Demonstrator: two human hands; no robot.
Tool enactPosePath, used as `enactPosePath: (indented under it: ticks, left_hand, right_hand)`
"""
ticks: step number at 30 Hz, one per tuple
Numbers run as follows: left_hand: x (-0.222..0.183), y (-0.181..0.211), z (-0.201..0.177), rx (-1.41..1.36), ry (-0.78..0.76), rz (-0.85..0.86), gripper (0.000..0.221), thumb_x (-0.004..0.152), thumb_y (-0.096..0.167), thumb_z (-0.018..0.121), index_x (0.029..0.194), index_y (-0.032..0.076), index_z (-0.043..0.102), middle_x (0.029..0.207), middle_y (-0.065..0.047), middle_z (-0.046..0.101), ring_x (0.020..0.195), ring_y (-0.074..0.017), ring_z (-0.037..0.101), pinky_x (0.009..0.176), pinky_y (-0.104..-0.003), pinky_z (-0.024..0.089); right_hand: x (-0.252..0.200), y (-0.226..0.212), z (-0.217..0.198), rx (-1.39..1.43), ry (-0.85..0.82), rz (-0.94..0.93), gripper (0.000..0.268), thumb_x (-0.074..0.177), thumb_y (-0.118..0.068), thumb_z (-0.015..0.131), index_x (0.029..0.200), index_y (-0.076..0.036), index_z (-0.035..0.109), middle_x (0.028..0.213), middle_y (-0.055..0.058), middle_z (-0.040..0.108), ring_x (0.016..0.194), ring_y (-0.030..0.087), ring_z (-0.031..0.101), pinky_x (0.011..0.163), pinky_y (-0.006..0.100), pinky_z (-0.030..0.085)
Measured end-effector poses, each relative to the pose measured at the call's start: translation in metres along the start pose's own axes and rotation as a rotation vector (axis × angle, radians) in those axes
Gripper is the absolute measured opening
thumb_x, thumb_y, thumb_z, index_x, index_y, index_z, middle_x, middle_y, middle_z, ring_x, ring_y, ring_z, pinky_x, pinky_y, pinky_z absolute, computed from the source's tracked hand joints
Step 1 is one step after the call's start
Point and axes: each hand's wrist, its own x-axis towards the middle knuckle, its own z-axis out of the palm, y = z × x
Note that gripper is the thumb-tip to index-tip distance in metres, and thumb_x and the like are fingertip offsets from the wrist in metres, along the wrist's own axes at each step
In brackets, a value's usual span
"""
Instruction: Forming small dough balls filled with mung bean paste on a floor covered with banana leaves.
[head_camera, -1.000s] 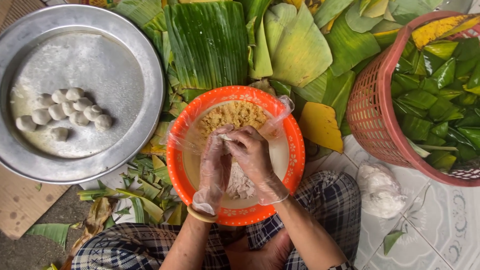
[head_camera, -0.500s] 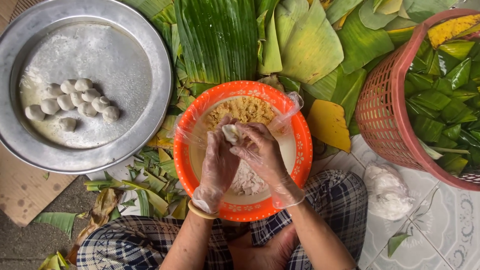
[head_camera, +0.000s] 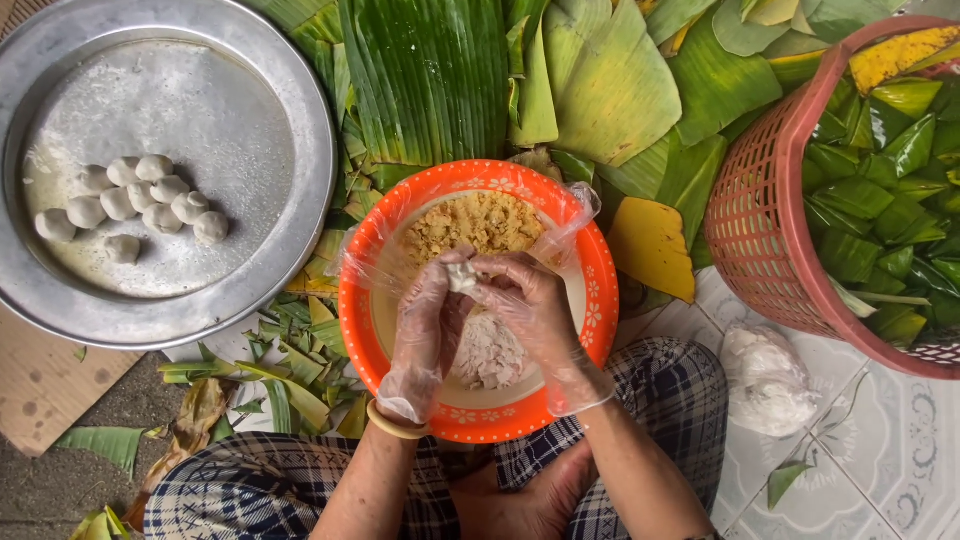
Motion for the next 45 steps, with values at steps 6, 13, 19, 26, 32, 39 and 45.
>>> enactPosePath:
  ticks: [6,13,19,26,32,39,45]
  left_hand:
    - [-0.011,0.007,0.014,0.224,0.037,0.034,0.019,0.089,0.011,0.072,0.105,0.001,0.073,0.120,-0.018,0.072,0.106,-0.0253,0.071,0.089,-0.030,0.061]
    - [-0.018,0.010,0.021,0.123,-0.118,0.030,0.032,0.093,0.002,0.061,0.124,-0.006,0.065,0.108,-0.022,0.069,0.099,-0.0211,0.069,0.094,-0.029,0.058]
    - [-0.015,0.006,0.006,0.082,-0.042,0.057,0.025,0.093,0.000,0.059,0.117,-0.008,0.065,0.106,-0.022,0.069,0.096,-0.0209,0.070,0.089,-0.029,0.061]
    - [0.000,0.027,-0.015,-0.022,-0.073,0.071,0.018,0.097,0.008,0.060,0.111,-0.004,0.062,0.094,-0.015,0.063,0.088,-0.0199,0.065,0.081,-0.029,0.061]
    - [-0.020,0.021,0.014,-0.126,-0.223,-0.043,0.026,0.103,0.011,0.048,0.119,-0.003,0.062,0.109,-0.019,0.068,0.103,-0.0271,0.066,0.098,-0.046,0.056]
    - [-0.027,0.001,0.006,0.093,-0.537,-0.019,0.069,0.102,0.059,0.039,0.149,0.008,0.041,0.160,-0.012,0.034,0.146,-0.0284,0.033,0.121,-0.044,0.028]
    - [-0.011,0.014,0.022,0.293,-0.115,0.139,0.085,0.097,0.067,0.028,0.162,0.014,0.014,0.166,-0.028,0.007,0.148,-0.0543,0.012,0.116,-0.070,0.010]
  right_hand:
    - [-0.003,-0.004,0.005,-0.280,0.073,-0.251,0.013,0.080,0.000,0.083,0.091,-0.006,0.080,0.087,0.012,0.072,0.086,0.023,0.075,0.079,0.033,0.062]
    - [-0.009,0.000,0.001,-0.122,0.036,-0.060,0.034,0.081,0.001,0.083,0.114,-0.008,0.078,0.103,0.013,0.068,0.088,0.018,0.071,0.081,0.031,0.063]
    - [-0.008,0.013,0.015,-0.222,0.099,-0.180,0.014,0.079,0.001,0.083,0.092,-0.004,0.081,0.087,0.012,0.073,0.081,0.018,0.074,0.071,0.030,0.064]
    - [-0.036,-0.010,-0.010,-0.199,-0.177,-0.065,0.011,0.086,0.007,0.070,0.096,0.006,0.074,0.099,0.023,0.071,0.093,0.031,0.070,0.080,0.043,0.063]
    - [-0.020,0.001,-0.008,-0.717,-0.126,-0.577,0.059,0.106,-0.045,0.048,0.158,-0.018,0.038,0.164,0.013,0.026,0.155,0.039,0.010,0.124,0.055,0.013]
    - [-0.012,-0.001,0.027,-0.066,-0.021,-0.034,0.040,0.110,-0.030,0.042,0.125,-0.002,0.067,0.119,0.022,0.068,0.114,0.038,0.063,0.103,0.045,0.050]
    - [-0.010,0.002,0.025,0.339,0.151,0.172,0.053,0.110,-0.052,0.038,0.074,-0.019,0.059,0.055,-0.002,0.056,0.044,0.008,0.054,0.042,0.019,0.043]
